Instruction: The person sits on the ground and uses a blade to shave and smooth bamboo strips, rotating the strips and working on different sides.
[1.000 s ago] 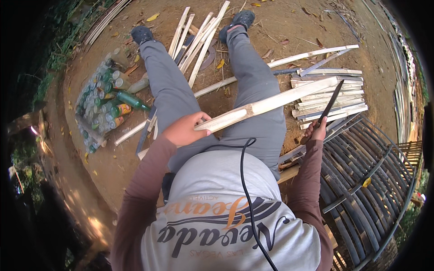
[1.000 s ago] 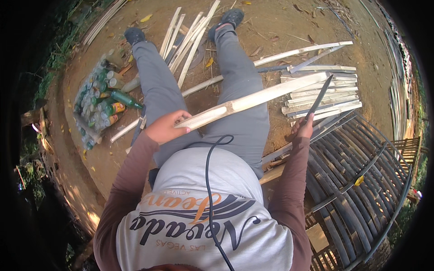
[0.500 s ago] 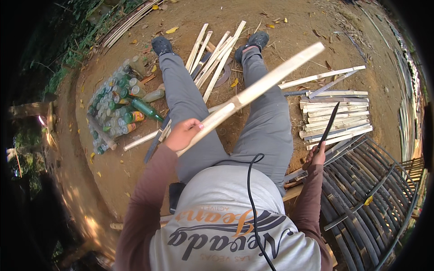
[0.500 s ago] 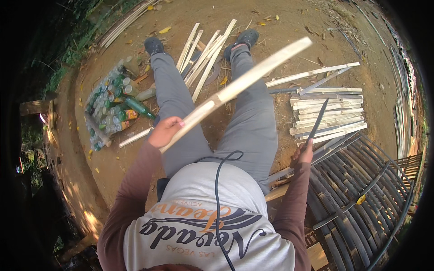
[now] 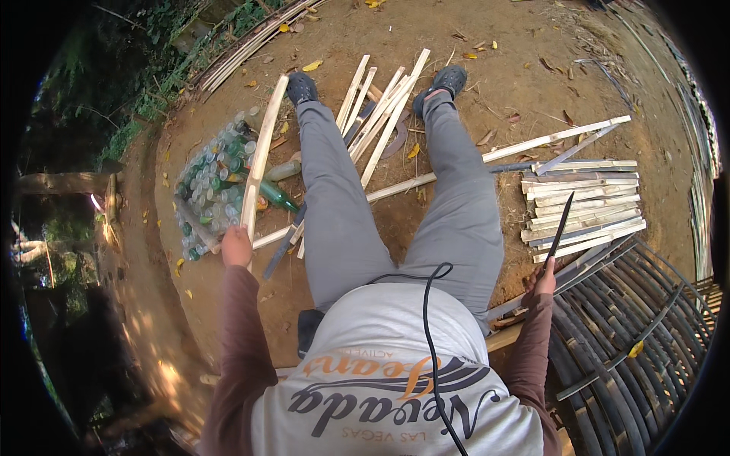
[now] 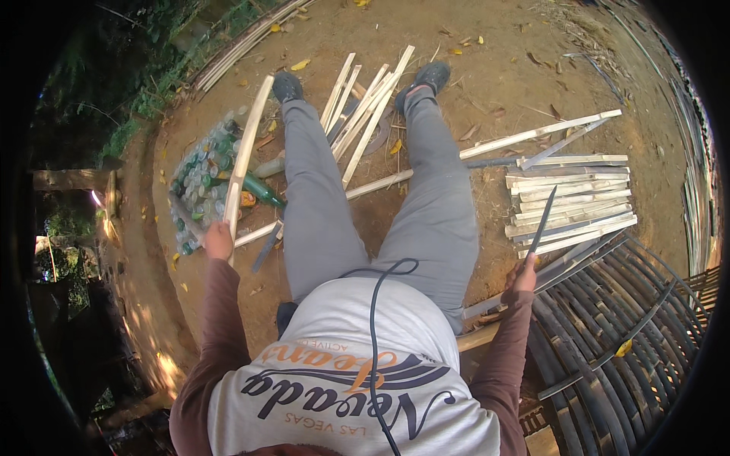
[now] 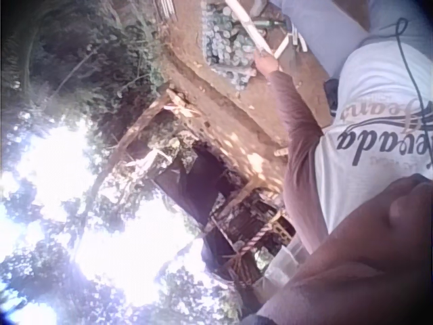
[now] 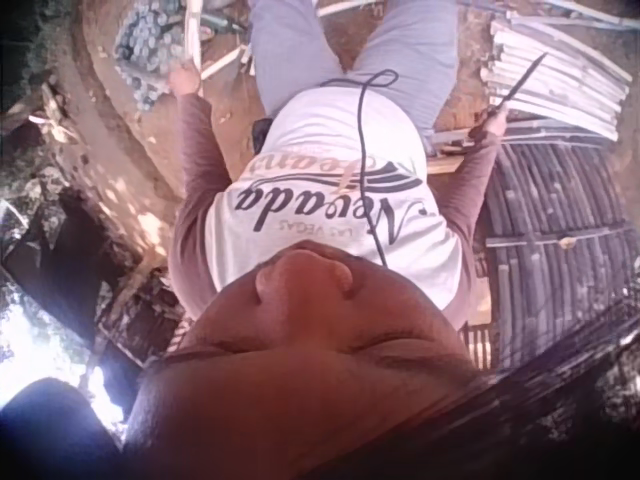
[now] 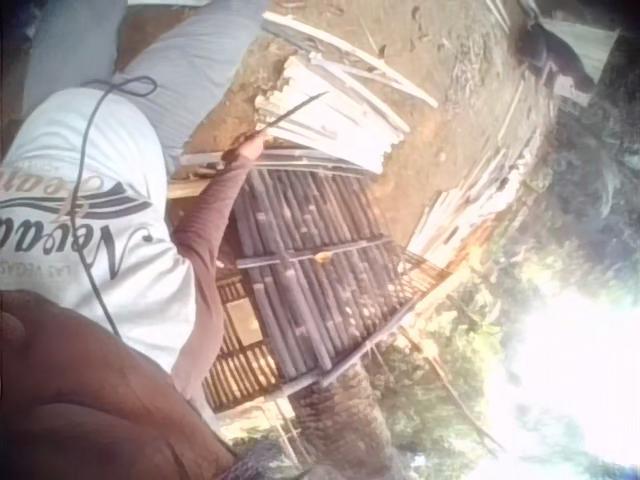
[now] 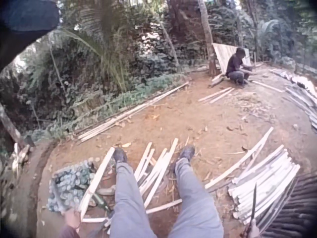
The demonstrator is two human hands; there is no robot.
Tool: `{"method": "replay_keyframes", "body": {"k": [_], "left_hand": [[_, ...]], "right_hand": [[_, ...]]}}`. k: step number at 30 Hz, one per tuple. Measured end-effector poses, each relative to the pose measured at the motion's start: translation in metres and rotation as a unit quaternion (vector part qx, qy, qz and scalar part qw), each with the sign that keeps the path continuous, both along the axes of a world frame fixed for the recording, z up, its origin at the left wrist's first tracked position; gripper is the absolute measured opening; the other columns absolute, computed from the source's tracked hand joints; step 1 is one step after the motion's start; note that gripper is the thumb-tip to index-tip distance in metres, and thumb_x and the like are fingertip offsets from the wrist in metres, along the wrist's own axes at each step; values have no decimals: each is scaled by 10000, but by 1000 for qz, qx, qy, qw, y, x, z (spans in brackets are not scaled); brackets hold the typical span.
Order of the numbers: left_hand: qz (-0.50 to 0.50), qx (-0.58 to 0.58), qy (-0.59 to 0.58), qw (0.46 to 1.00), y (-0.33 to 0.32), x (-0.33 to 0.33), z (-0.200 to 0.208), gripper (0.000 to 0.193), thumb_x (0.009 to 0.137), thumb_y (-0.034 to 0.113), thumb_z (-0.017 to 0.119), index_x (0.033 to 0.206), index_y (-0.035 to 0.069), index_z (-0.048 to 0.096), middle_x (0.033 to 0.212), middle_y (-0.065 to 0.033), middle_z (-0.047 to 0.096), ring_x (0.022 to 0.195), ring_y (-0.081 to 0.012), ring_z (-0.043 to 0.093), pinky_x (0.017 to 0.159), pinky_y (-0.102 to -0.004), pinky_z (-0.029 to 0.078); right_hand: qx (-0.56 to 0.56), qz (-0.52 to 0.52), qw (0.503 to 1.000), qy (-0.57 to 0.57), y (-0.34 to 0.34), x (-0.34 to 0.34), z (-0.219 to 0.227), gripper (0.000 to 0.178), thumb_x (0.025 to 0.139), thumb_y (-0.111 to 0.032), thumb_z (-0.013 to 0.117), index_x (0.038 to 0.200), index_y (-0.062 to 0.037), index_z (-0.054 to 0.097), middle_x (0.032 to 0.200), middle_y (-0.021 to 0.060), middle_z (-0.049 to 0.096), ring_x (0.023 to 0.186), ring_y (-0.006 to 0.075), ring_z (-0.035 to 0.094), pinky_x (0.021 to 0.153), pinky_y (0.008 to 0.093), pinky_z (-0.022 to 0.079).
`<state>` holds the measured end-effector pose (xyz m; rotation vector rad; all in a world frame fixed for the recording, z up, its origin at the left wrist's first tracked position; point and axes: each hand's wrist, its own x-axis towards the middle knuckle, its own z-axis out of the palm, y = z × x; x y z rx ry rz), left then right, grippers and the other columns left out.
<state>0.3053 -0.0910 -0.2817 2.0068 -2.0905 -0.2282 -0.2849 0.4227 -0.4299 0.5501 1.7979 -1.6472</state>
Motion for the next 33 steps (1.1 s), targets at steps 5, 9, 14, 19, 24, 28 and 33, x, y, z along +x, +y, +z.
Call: {"method": "replay_keyframes", "body": {"k": [5,9,14,19,24,28,33], "left_hand": [[29,35,35,998,35,20,-52,339,1039,317,611,1019,-3,719,1008,-274,721,972,-453,693,856,-501,522],[-2,89,57,994,38,26,-93,369,1044,323,590,1037,-18,729,1039,-292,718,1004,-464,690,891,-503,523],[-28,140,74,987,7,-16,-131,402,1030,364,586,1012,-5,745,1031,-283,730,1023,-467,688,896,-513,517],[90,127,-53,986,-11,-3,-131,452,1003,404,650,1281,49,678,1242,-222,722,1199,-400,663,1011,-502,506],[81,264,-151,949,-1,-49,-110,702,946,495,706,1490,84,542,1433,-202,645,1364,-385,577,1128,-510,456],[-18,292,-135,947,44,-62,-132,574,960,450,673,1390,71,643,1410,-214,655,1308,-398,617,1105,-491,482],[-83,441,-26,893,82,-10,-198,445,979,364,628,1294,61,710,1294,-233,701,1192,-375,683,1024,-444,539]], "right_hand": [[23,29,999,11,-1,5,3,669,990,-786,478,793,-147,491,526,5,380,404,176,373,392,339,276],[0,48,999,-8,8,9,9,683,952,-818,523,775,-159,481,516,-9,349,401,158,323,405,330,254],[17,31,999,-7,34,22,3,688,959,-813,508,751,-159,466,517,0,355,399,171,339,399,341,274],[37,39,997,-54,37,47,-9,705,956,-826,487,748,-153,462,525,13,377,402,192,379,397,354,318],[87,66,991,-77,33,45,-29,723,920,-859,506,743,-159,467,515,15,363,396,199,387,397,360,331],[122,134,981,-76,25,39,-60,647,966,-751,567,723,-160,471,502,29,396,383,206,419,383,364,338],[131,127,975,-124,6,29,-116,562,1008,-602,617,739,-118,517,459,35,390,351,210,424,359,358,329]]}}
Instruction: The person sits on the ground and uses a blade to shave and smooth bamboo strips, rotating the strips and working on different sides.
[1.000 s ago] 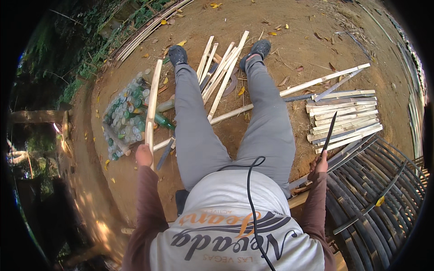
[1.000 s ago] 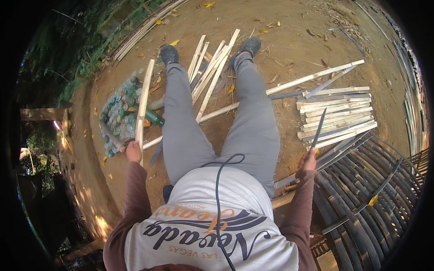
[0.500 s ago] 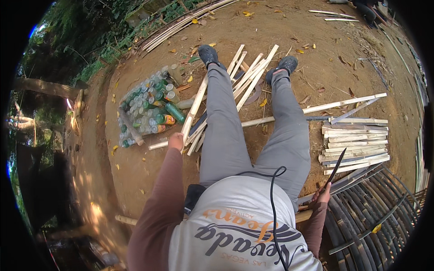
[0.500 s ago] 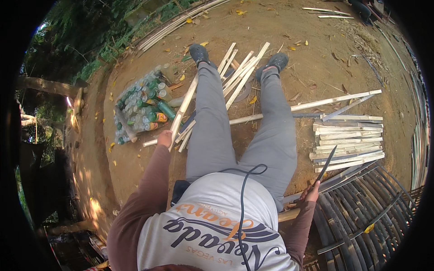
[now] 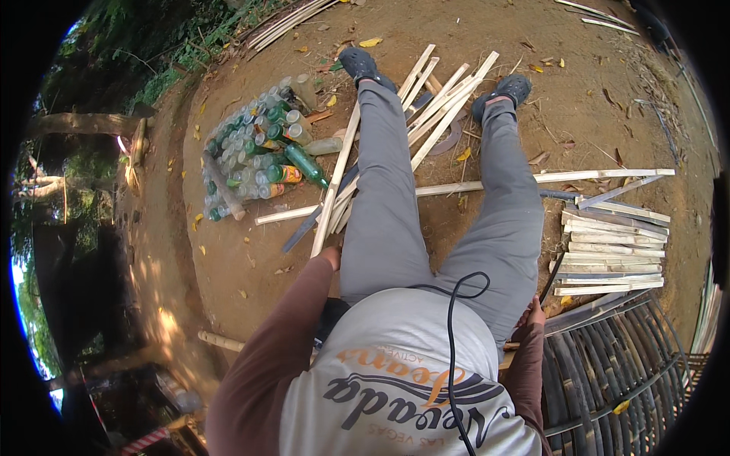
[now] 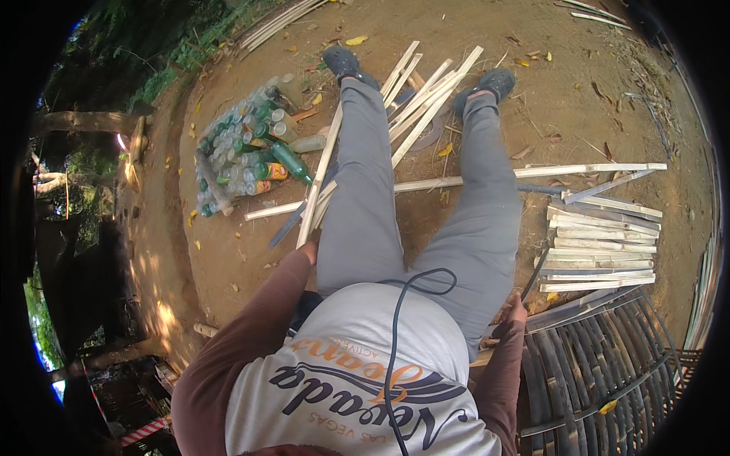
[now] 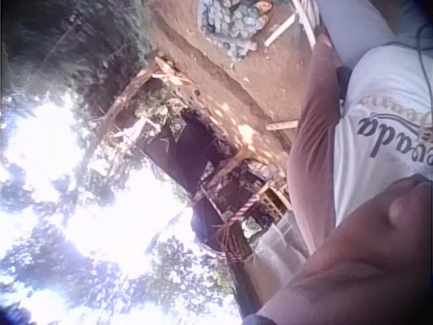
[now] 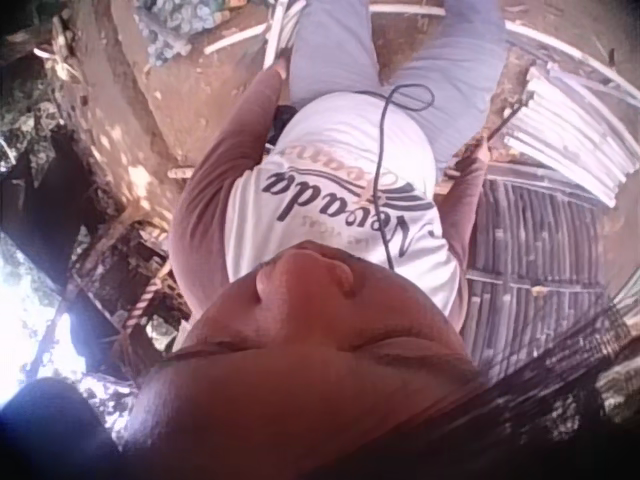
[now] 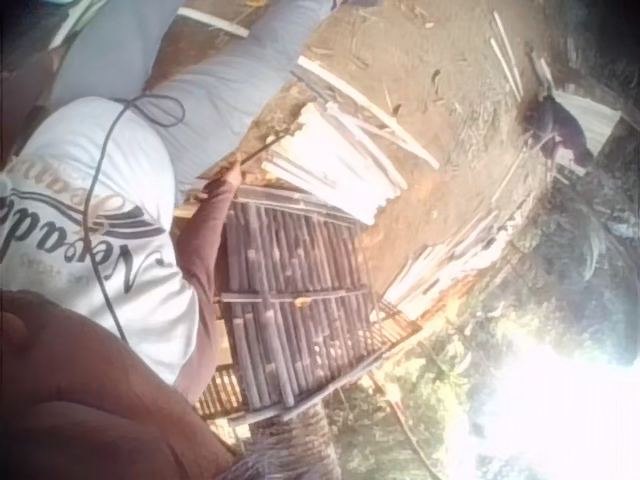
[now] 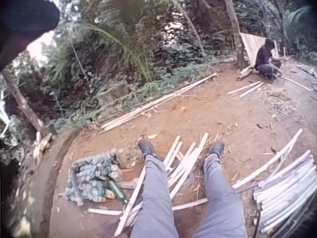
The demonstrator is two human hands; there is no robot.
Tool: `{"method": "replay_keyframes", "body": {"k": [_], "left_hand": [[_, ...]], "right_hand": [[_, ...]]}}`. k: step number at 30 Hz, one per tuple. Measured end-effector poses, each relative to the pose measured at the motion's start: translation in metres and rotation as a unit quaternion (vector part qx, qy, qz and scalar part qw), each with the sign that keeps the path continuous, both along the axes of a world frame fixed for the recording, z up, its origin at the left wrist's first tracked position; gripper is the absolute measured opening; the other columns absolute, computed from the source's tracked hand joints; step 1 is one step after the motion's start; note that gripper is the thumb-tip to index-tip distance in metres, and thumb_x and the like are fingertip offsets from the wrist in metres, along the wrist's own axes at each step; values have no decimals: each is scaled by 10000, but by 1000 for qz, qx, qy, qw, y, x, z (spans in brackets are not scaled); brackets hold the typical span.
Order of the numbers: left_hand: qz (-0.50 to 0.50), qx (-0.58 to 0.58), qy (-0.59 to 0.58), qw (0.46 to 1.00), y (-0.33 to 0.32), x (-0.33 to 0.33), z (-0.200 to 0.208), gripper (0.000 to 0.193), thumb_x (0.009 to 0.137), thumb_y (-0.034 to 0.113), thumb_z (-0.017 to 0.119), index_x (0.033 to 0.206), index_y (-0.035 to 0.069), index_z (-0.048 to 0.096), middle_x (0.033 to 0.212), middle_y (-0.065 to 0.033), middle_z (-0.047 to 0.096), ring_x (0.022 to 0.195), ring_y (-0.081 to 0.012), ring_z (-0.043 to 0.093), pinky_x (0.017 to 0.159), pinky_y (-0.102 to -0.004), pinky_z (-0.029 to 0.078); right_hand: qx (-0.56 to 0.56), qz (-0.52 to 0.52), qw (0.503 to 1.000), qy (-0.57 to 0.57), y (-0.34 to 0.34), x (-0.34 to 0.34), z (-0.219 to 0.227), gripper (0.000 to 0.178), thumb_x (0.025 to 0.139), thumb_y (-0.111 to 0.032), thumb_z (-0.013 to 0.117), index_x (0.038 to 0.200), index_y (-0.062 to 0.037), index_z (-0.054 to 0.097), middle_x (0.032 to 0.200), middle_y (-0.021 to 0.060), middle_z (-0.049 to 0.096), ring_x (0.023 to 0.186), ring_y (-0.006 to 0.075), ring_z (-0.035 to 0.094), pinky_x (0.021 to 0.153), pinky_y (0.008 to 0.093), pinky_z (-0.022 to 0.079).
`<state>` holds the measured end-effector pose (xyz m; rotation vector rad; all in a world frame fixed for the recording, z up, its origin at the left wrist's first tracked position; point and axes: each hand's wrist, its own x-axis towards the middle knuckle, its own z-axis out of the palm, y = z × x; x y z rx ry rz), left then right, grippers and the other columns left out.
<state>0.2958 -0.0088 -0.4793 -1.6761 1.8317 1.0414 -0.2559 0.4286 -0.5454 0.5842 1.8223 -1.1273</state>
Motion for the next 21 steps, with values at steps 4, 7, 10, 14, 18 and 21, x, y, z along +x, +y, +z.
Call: {"method": "replay_keyframes", "body": {"k": [4,7,10,14,18,21], "left_hand": [[-152,65,-43,985,13,25,-18,393,987,324,610,1244,51,727,1211,-226,725,1131,-360,706,968,-437,558],[-405,51,-91,908,10,55,-21,359,992,294,596,1206,43,739,1148,-221,743,1085,-349,724,926,-432,572],[-449,-26,-62,891,5,78,-6,341,988,258,577,1176,34,752,1054,-201,770,1031,-319,743,880,-419,583],[102,99,56,988,11,28,44,322,989,286,597,1083,23,756,930,-114,772,858,-212,728,786,-358,566],[49,78,52,994,5,31,114,334,974,314,620,1093,44,774,932,-83,781,788,-164,689,738,-311,547],[-13,293,-18,956,18,36,203,292,947,317,650,1064,95,800,875,-52,792,728,-150,678,653,-298,532]], "right_hand": [[-12,-44,999,15,-24,-18,-12,496,1023,-551,604,935,-64,644,446,15,401,333,201,417,343,352,306],[-15,-121,992,14,-53,-28,-15,409,1036,-492,626,910,-105,668,498,-40,393,386,131,384,389,311,297],[-48,-108,993,-15,-59,-45,-30,375,1030,-495,630,1022,-122,667,562,-39,394,435,136,384,435,323,315],[-72,-44,996,-7,-50,-62,-42,407,1023,-502,639,1125,-108,668,585,-33,382,457,146,392,460,329,322],[-77,-43,996,13,-29,-51,-62,444,1028,-500,634,1137,-72,674,615,-28,476,481,150,457,475,329,365],[-53,-36,998,9,-32,-30,-44,425,1046,-467,613,1119,-55,693,657,-20,564,503,152,506,483,322,397]]}}
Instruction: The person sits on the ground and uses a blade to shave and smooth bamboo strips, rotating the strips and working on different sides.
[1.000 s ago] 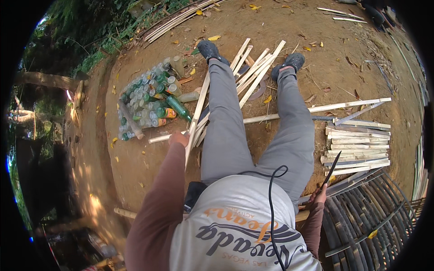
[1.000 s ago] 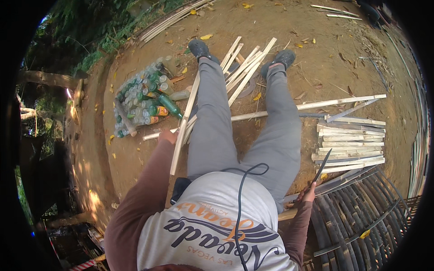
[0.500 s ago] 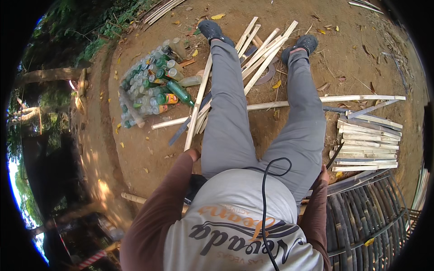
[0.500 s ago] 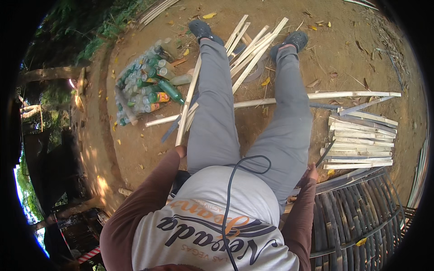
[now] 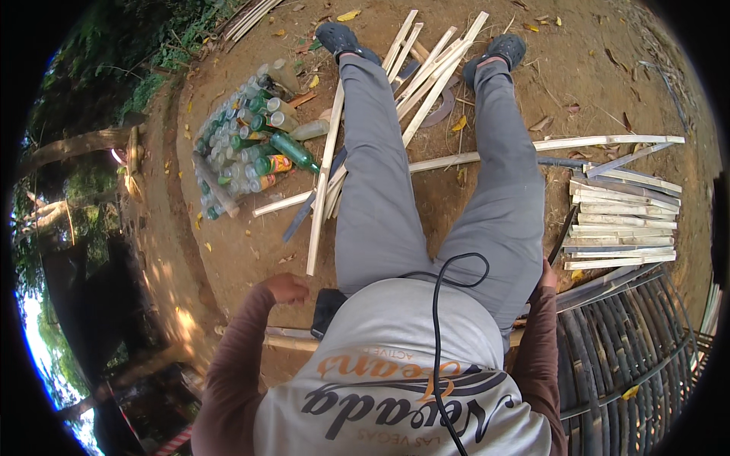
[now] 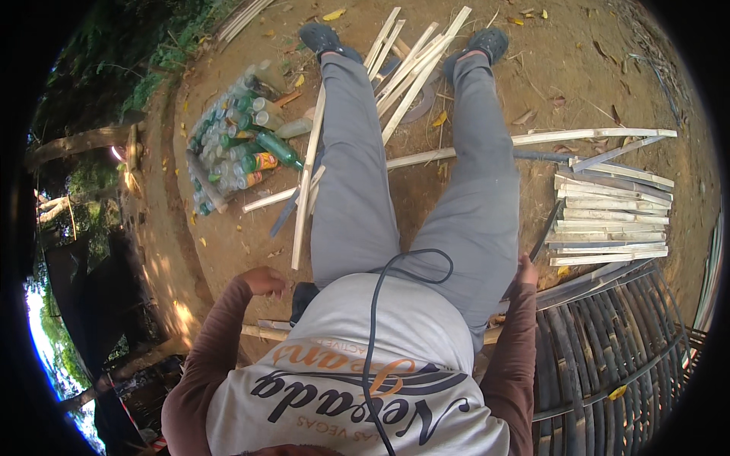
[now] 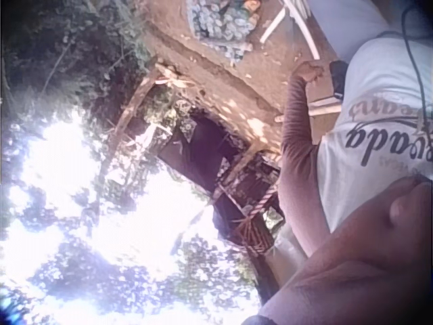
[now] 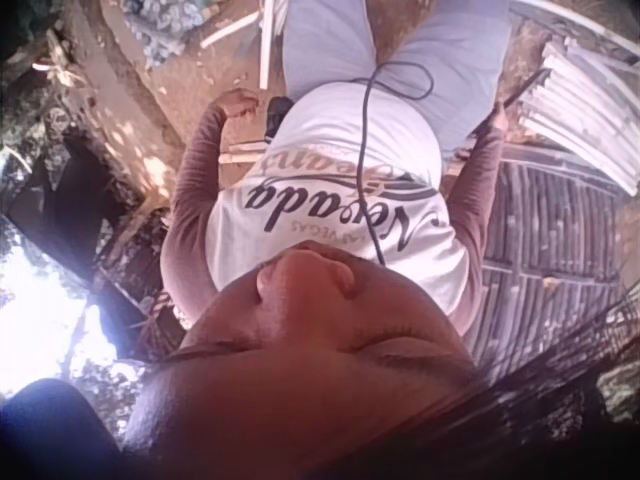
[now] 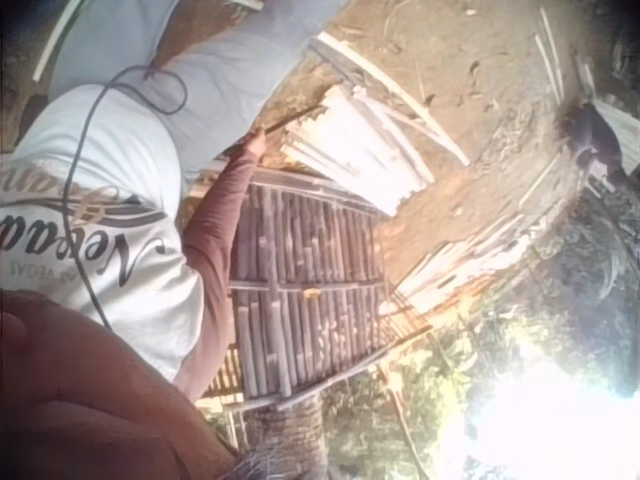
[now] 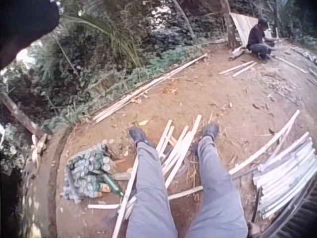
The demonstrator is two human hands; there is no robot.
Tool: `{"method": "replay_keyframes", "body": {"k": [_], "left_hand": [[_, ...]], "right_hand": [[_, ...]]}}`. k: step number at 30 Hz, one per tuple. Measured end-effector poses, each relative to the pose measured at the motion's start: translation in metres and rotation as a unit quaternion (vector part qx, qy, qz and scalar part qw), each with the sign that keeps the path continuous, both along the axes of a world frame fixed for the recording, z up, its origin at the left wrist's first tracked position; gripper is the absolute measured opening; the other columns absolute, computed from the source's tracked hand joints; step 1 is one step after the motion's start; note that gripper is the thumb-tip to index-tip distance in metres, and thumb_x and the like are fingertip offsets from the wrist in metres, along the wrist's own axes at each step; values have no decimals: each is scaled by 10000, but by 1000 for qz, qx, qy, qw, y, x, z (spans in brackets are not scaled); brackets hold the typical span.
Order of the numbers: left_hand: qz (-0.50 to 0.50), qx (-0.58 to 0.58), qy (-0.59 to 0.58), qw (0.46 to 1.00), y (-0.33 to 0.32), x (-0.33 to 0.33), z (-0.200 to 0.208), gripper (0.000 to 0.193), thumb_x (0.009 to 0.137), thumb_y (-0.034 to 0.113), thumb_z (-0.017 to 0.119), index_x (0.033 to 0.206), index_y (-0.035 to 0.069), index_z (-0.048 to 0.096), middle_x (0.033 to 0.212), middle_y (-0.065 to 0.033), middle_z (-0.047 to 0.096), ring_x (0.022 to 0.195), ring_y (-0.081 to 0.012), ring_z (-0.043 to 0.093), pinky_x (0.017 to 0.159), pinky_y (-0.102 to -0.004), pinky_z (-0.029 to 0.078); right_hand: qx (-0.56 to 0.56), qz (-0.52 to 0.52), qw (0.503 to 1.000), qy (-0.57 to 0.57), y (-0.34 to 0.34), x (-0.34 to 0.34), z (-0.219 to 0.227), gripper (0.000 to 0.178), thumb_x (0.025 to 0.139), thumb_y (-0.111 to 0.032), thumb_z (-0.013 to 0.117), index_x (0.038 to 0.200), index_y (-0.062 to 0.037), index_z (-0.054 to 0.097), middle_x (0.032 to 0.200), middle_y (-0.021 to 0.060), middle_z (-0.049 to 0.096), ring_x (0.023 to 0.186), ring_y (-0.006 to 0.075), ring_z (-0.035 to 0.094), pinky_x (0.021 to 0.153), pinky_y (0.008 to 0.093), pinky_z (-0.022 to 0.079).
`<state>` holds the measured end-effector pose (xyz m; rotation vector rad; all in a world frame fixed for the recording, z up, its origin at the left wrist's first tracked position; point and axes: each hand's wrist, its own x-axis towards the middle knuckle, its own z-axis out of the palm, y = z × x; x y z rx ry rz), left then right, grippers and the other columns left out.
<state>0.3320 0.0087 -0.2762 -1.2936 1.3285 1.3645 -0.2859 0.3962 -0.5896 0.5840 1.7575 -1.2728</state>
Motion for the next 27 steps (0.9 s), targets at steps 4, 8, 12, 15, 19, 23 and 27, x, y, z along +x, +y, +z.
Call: {"method": "replay_keyframes", "body": {"k": [4,8,12,15,19,23,27], "left_hand": [[-111,143,-27,983,97,-21,43,383,949,398,620,1157,135,804,1029,-120,809,887,-269,769,796,-417,585],[-343,-103,41,933,140,-23,14,335,931,341,626,1093,101,794,996,-196,782,899,-390,757,802,-483,593],[-229,-251,-6,941,144,-45,37,278,932,353,644,1026,148,806,985,-198,772,932,-409,742,829,-499,595],[-201,-287,18,936,151,-44,38,243,935,339,649,1001,169,811,974,-172,775,936,-393,744,822,-497,597],[-294,-285,31,912,146,-46,36,219,911,326,677,996,173,809,980,-157,777,928,-384,747,804,-489,599],[-282,-288,108,909,149,-52,51,231,915,321,659,1011,175,810,983,-145,781,922,-378,753,805,-487,603],[-277,-299,50,912,159,-73,63,260,934,316,633,1008,141,810,998,-160,785,942,-374,760,817,-482,606]], "right_hand": [[-17,-85,995,-44,-58,45,102,367,1070,-415,578,1059,-77,719,713,-21,629,532,140,551,486,295,416],[-77,-55,994,-63,-15,29,50,328,1083,-398,556,1037,-109,707,778,-31,674,572,109,594,497,259,440],[-88,-60,993,-57,-20,28,48,291,1088,-392,552,995,-145,674,717,-71,602,528,67,520,468,236,389],[-57,-71,995,-36,-49,40,84,273,1085,-385,558,942,-169,646,648,-92,508,481,64,441,444,247,345],[-107,-69,991,-40,-38,31,64,281,1076,-385,575,890,-177,616,612,-87,455,460,79,417,434,264,335],[-118,-42,992,-18,-32,27,59,298,1060,-410,594,874,-177,609,578,-77,426,442,96,403,423,273,306],[-147,-23,988,-38,-29,31,76,316,1053,-436,593,863,-185,601,557,-72,396,432,105,386,420,280,290]]}}
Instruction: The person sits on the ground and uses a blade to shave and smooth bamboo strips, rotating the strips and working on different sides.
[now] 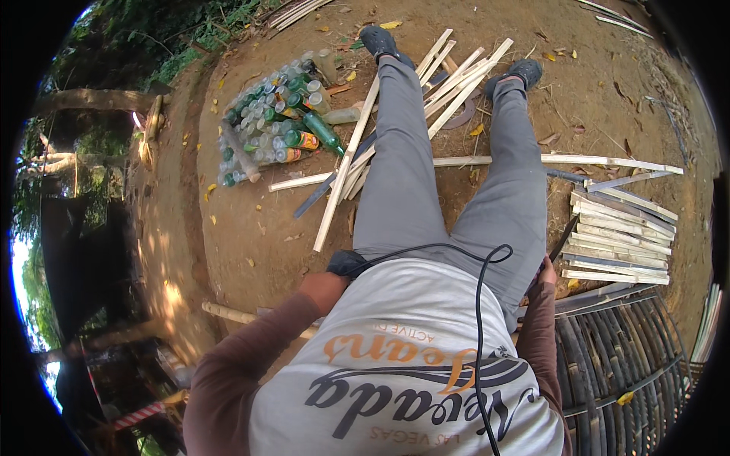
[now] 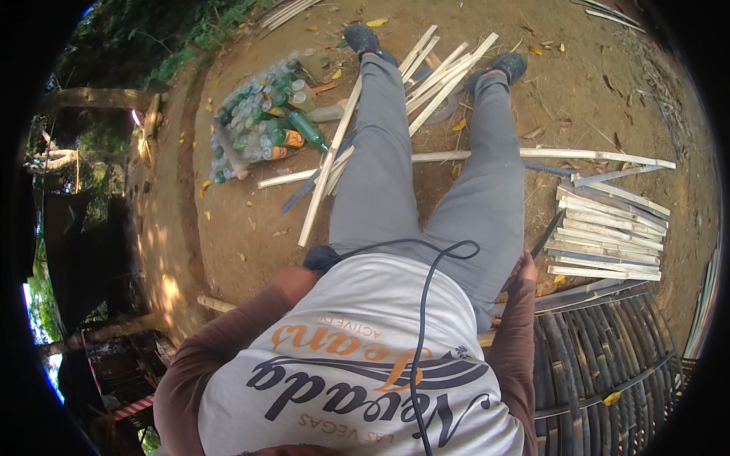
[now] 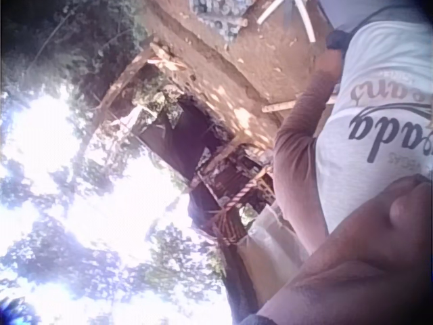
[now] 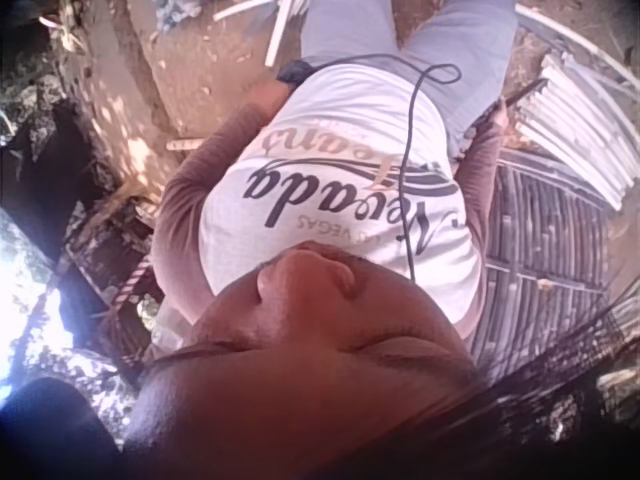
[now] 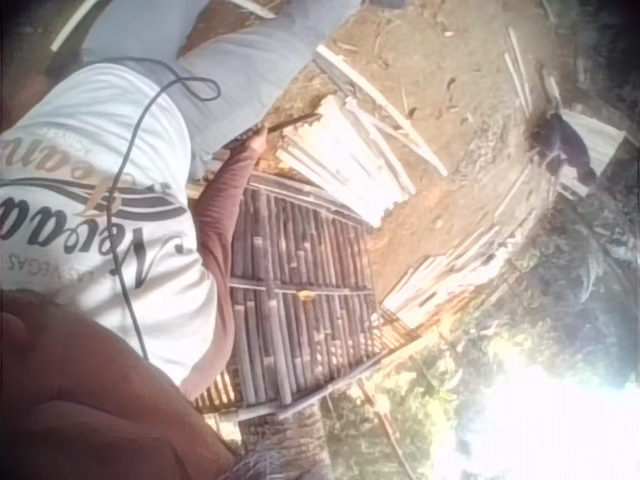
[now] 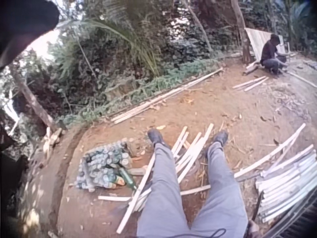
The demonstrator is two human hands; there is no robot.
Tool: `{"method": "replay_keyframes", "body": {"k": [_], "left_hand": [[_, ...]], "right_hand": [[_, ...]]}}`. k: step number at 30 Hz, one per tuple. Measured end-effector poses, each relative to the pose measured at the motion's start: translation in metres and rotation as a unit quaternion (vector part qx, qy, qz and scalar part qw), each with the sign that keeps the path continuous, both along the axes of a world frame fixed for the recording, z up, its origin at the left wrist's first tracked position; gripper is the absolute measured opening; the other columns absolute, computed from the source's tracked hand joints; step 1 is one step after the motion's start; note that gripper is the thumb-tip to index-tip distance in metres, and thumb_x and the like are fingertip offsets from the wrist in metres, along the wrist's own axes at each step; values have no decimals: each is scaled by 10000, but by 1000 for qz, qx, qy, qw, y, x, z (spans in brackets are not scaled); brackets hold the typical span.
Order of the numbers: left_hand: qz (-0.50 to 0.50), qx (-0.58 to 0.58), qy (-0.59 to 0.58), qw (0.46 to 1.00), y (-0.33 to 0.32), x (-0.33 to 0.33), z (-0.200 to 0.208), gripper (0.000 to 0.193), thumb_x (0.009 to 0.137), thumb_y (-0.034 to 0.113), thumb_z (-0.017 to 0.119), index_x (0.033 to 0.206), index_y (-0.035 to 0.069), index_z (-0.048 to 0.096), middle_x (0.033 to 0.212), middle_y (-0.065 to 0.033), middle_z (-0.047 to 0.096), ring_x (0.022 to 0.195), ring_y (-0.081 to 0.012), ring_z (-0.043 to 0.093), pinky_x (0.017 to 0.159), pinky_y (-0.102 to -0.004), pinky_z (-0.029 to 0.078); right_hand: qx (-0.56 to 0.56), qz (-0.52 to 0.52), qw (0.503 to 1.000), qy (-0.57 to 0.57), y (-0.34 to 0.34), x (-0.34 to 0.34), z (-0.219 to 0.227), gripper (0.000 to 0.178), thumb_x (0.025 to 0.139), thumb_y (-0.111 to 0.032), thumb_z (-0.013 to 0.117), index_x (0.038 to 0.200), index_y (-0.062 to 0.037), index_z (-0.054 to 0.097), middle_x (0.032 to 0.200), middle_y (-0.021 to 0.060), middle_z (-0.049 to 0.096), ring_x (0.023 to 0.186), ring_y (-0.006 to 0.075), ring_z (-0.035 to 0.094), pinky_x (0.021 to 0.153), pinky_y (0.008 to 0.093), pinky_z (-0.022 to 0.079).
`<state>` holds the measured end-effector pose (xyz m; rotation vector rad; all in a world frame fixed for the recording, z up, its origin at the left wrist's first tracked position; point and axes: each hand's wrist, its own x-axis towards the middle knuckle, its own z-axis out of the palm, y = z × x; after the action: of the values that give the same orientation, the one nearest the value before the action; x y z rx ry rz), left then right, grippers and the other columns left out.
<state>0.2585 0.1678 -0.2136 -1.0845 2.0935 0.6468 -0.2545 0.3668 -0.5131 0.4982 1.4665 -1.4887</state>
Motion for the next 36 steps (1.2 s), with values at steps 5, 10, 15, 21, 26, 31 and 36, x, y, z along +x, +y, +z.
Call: {"method": "replay_keyframes", "body": {"k": [5,10,15,21,26,31,36], "left_hand": [[-22,35,-95,995,-3,-4,-13,316,946,346,618,1023,108,810,1037,-196,780,1006,-379,754,861,-481,601],[-21,70,-81,994,0,11,-30,378,944,423,614,1053,121,813,1086,-212,773,1037,-406,741,889,-503,590],[1,118,-22,993,21,40,-8,421,926,472,641,1110,130,804,1091,-237,763,1039,-434,729,892,-522,574],[78,115,117,983,11,49,-4,425,973,431,609,1124,75,785,1113,-254,753,1065,-423,723,930,-495,557],[207,86,66,972,-8,30,-40,393,991,389,594,1105,69,791,1087,-243,756,1010,-437,721,910,-496,563],[41,55,20,997,2,23,-24,293,973,319,603,1056,124,805,1022,-220,764,970,-417,730,862,-511,580],[-5,-15,-3,1000,16,20,-10,282,926,353,646,993,130,804,973,-208,764,963,-415,736,838,-516,587]], "right_hand": [[-1,34,999,-16,17,-2,0,322,1050,-462,586,922,-168,615,568,-56,370,455,125,404,432,301,318],[-21,32,999,-37,28,0,-20,365,1041,-480,593,1020,-117,625,589,-37,373,475,142,419,436,320,341],[-23,26,999,-38,37,9,-27,379,1034,-492,601,1046,-114,616,591,-34,378,474,147,414,443,331,347],[-12,33,998,-55,42,14,-37,387,1021,-515,610,1028,-128,615,573,-33,365,460,147,387,443,334,324],[14,7,998,-63,36,25,-25,393,1047,-503,565,911,-139,630,541,-34,353,438,152,371,424,337,313],[25,34,999,-14,38,24,-25,401,1063,-477,540,871,-134,614,507,-21,368,394,167,371,387,335,310],[-4,28,999,-28,29,17,-23,403,1063,-473,548,864,-127,597,501,-16,373,388,164,394,380,335,321]]}}
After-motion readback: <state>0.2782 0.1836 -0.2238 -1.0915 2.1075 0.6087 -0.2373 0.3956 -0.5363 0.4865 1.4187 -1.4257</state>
